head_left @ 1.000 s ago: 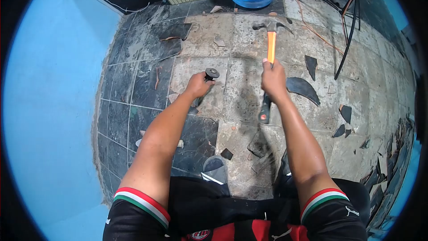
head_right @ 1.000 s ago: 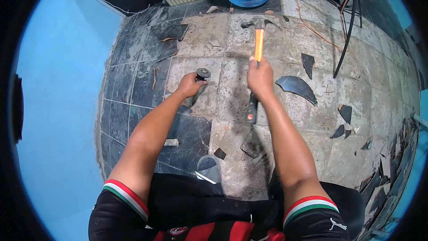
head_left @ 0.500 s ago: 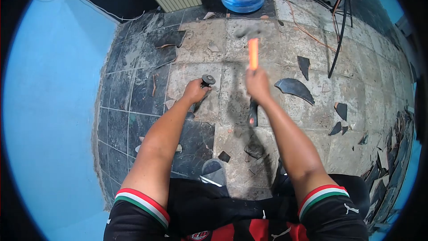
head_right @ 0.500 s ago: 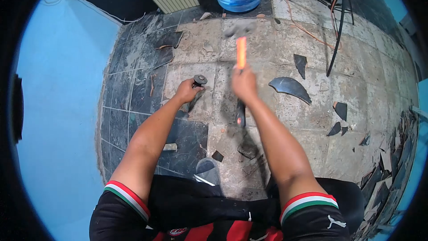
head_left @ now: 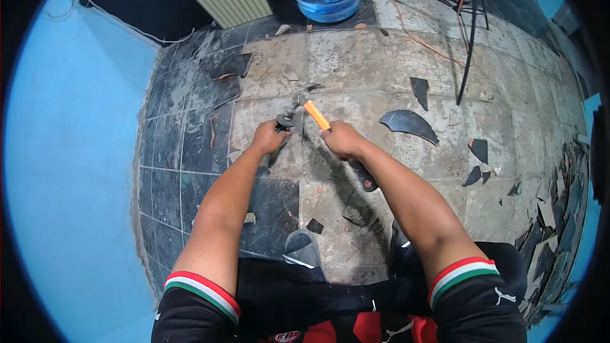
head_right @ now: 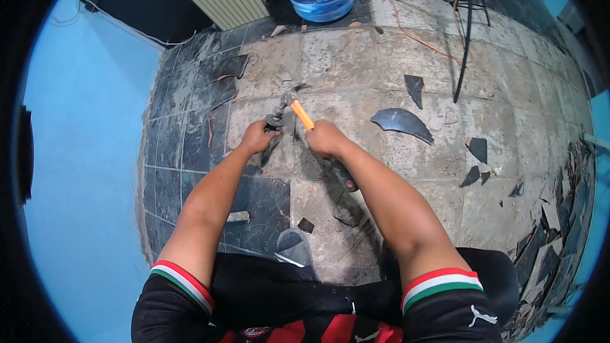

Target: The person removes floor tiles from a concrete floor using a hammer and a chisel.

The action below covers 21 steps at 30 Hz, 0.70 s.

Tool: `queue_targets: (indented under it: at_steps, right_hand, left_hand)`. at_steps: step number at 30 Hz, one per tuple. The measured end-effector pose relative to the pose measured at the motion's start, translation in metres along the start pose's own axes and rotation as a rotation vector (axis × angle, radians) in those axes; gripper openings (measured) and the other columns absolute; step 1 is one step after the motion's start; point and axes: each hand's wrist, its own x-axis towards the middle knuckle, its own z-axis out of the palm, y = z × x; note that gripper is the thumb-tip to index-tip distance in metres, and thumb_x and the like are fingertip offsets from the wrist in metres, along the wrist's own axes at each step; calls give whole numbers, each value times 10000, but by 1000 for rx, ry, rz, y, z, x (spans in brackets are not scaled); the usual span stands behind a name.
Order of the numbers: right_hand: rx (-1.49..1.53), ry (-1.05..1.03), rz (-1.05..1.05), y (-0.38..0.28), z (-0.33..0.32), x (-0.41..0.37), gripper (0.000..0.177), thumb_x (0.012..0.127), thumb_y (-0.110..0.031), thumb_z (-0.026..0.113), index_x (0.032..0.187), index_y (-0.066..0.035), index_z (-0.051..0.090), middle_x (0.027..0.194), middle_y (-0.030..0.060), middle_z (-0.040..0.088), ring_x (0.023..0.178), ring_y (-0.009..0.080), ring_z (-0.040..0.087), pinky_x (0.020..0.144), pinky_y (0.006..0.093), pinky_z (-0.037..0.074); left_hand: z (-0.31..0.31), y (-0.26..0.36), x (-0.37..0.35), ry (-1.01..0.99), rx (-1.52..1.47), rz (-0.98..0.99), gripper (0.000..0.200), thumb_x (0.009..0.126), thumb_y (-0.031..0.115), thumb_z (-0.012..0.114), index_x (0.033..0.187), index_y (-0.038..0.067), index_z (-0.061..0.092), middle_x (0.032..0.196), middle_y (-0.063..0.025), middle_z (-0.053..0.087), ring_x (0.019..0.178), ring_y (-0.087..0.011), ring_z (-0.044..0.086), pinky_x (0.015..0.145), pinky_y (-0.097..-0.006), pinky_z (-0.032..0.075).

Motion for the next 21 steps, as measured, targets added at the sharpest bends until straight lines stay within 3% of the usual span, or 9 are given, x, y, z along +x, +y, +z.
queue_targets:
  at_steps: [2,5,6,9,13,16,17,19,21]
  right_hand:
    - [35,-197,83,3,-4,6,406,961,-316,583,1072,54,710,913,312,716,870,445,723,783,513,550]
    - [232,-28,142,6,-24,14,408,972,-327,576,1029,53,711,913,308,715,894,450,718,801,518,548]
    - [285,-22,272,-23,-53,1,395,981,-326,580,1011,48,703,931,309,711,913,470,707,812,530,543]
    - [302,374,70,-7,-23,5,381,992,-313,575,997,49,691,918,303,711,911,484,699,809,542,540]
    - [79,-223,83,-2,3,-4,390,936,-276,583,1050,79,698,1013,352,699,1000,490,695,844,530,547]
    - [34,-63,31,2,-16,5,388,952,-285,572,1012,77,700,999,356,696,984,497,693,839,536,546]
    - [246,-72,195,-2,-28,8,387,969,-286,557,988,75,695,931,331,711,894,468,720,810,524,552]
    - [395,91,223,-14,-49,6,395,984,-297,555,973,74,689,852,294,716,789,426,735,771,510,556]
    - [318,224,104,6,-12,10,409,985,-314,567,992,77,689,813,271,713,732,398,733,746,500,556]
  left_hand:
    - [-2,-2,2,-25,-27,16,377,825,290,799,1094,30,756,1052,-210,751,1006,-390,706,892,-439,542]
    - [-1,1,-1,-25,-26,-23,371,828,280,795,1107,36,757,1060,-208,752,1006,-385,708,896,-434,543]
    - [1,-2,1,-27,-31,-34,372,828,280,796,1109,39,758,1061,-205,753,1007,-381,709,897,-432,543]
    - [2,-8,2,-42,-26,-48,377,826,281,799,1115,43,760,1063,-203,755,1010,-375,711,900,-428,544]
    - [-5,5,2,-62,9,-12,387,824,291,804,1113,38,759,1066,-215,751,1013,-376,710,904,-429,542]
    - [-5,8,1,-54,16,-41,387,829,298,803,1112,37,759,1068,-217,749,1015,-375,709,910,-428,539]
    - [-3,6,-1,-45,14,-65,386,832,299,803,1112,37,759,1068,-217,749,1015,-374,709,912,-428,539]
    - [2,-1,3,-53,-8,-50,389,832,305,804,1107,34,759,1063,-216,750,1017,-376,708,914,-428,539]
    - [4,-12,3,-59,-28,-46,405,828,316,809,1103,23,756,1049,-214,752,1007,-374,711,900,-427,540]
